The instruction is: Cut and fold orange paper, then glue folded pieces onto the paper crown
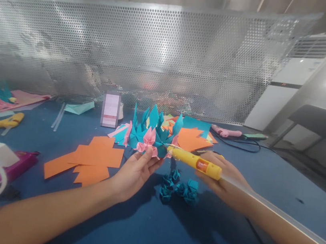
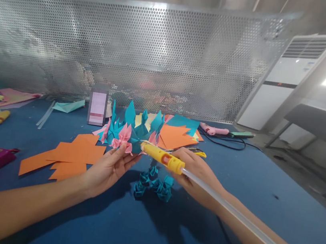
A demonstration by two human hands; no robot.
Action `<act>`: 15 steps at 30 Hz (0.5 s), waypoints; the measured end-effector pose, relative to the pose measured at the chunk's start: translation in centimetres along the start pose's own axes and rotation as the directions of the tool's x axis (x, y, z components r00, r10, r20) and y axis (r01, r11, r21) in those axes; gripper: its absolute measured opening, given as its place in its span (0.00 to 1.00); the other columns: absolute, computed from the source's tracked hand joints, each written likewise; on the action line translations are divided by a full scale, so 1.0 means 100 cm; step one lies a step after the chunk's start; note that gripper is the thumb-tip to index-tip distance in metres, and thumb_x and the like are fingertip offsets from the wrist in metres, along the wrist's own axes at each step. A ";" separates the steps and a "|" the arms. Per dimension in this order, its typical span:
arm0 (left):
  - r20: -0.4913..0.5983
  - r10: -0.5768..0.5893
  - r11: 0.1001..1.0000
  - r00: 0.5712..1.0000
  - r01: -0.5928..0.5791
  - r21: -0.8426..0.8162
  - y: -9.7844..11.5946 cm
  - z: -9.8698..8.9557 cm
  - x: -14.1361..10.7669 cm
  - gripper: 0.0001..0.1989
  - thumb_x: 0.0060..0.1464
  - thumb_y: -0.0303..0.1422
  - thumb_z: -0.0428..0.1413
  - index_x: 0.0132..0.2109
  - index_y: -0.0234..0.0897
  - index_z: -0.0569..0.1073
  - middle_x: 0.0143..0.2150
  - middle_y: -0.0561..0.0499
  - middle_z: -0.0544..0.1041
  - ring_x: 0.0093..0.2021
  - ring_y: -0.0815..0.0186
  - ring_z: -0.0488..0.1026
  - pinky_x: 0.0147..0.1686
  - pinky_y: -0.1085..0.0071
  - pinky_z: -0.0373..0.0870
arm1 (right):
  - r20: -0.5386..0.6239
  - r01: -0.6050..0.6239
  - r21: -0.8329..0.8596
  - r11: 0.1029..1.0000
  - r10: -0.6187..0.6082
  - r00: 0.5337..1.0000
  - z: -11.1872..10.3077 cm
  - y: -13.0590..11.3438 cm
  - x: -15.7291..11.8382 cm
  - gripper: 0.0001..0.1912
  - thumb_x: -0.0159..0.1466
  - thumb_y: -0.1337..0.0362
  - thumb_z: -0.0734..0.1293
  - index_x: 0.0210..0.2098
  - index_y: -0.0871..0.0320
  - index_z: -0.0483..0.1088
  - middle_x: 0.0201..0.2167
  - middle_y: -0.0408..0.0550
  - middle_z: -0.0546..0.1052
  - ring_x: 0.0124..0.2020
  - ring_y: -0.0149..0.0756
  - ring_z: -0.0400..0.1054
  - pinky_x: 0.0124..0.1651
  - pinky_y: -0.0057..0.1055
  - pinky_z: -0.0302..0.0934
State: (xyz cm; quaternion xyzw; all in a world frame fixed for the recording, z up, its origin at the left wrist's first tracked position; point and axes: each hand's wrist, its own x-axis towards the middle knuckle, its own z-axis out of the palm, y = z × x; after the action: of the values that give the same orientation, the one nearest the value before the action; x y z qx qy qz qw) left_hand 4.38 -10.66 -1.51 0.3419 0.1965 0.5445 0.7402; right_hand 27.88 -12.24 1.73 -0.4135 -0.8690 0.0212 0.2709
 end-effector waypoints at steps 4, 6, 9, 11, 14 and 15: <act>0.007 0.014 1.000 1.000 -0.014 -0.004 0.000 0.000 0.000 0.07 0.53 0.36 0.59 0.34 0.35 0.76 0.39 0.52 0.77 0.44 0.68 0.72 0.58 0.62 0.60 | 0.010 -0.044 -0.017 0.999 0.045 0.999 -0.004 0.006 -0.001 0.10 0.67 0.58 0.56 0.38 0.56 0.63 0.33 0.49 0.71 0.35 0.38 0.65 0.38 0.35 0.59; 0.004 0.016 1.000 1.000 -0.016 -0.002 0.000 -0.001 0.000 0.08 0.53 0.36 0.58 0.34 0.36 0.76 0.39 0.52 0.77 0.45 0.68 0.71 0.58 0.63 0.60 | -0.015 -0.037 -0.024 0.999 0.036 0.999 -0.005 0.008 -0.002 0.10 0.66 0.57 0.57 0.38 0.56 0.63 0.33 0.48 0.71 0.35 0.38 0.65 0.38 0.34 0.59; 0.012 0.023 1.000 1.000 -0.023 0.003 0.001 -0.001 0.000 0.08 0.54 0.36 0.57 0.34 0.36 0.77 0.40 0.52 0.77 0.45 0.68 0.71 0.58 0.63 0.60 | -0.024 -0.010 -0.042 0.999 0.009 1.000 -0.005 0.010 -0.002 0.09 0.66 0.57 0.57 0.36 0.55 0.63 0.31 0.46 0.71 0.33 0.37 0.65 0.36 0.32 0.59; 0.028 0.029 1.000 0.999 -0.030 0.006 0.000 -0.002 0.000 0.08 0.55 0.36 0.57 0.35 0.37 0.77 0.41 0.52 0.77 0.44 0.69 0.72 0.58 0.63 0.60 | -0.004 -0.003 -0.047 0.999 0.003 1.000 -0.004 0.009 -0.002 0.10 0.66 0.57 0.57 0.36 0.55 0.64 0.31 0.46 0.71 0.32 0.36 0.65 0.34 0.31 0.59; 0.040 0.029 1.000 0.999 -0.030 0.010 -0.001 -0.002 0.000 0.07 0.55 0.35 0.57 0.34 0.37 0.77 0.40 0.53 0.78 0.43 0.70 0.72 0.57 0.63 0.61 | 0.015 -0.013 -0.039 0.999 0.013 1.000 -0.004 0.005 -0.001 0.09 0.66 0.58 0.57 0.37 0.56 0.64 0.31 0.46 0.71 0.31 0.35 0.65 0.33 0.30 0.60; 0.043 0.029 1.000 0.999 -0.029 0.009 -0.001 -0.003 0.000 0.07 0.55 0.35 0.57 0.34 0.37 0.77 0.40 0.53 0.78 0.43 0.70 0.72 0.57 0.64 0.61 | 0.016 -0.017 -0.042 0.999 0.017 1.000 -0.004 0.004 0.000 0.09 0.66 0.58 0.57 0.36 0.56 0.64 0.30 0.46 0.71 0.30 0.34 0.65 0.33 0.30 0.60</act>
State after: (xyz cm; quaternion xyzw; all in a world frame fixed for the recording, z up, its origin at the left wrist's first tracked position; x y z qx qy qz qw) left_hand 4.26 -10.58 -1.74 0.3598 0.1784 0.5468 0.7347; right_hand 28.36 -12.07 1.92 -0.4263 -0.8679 0.0088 0.2549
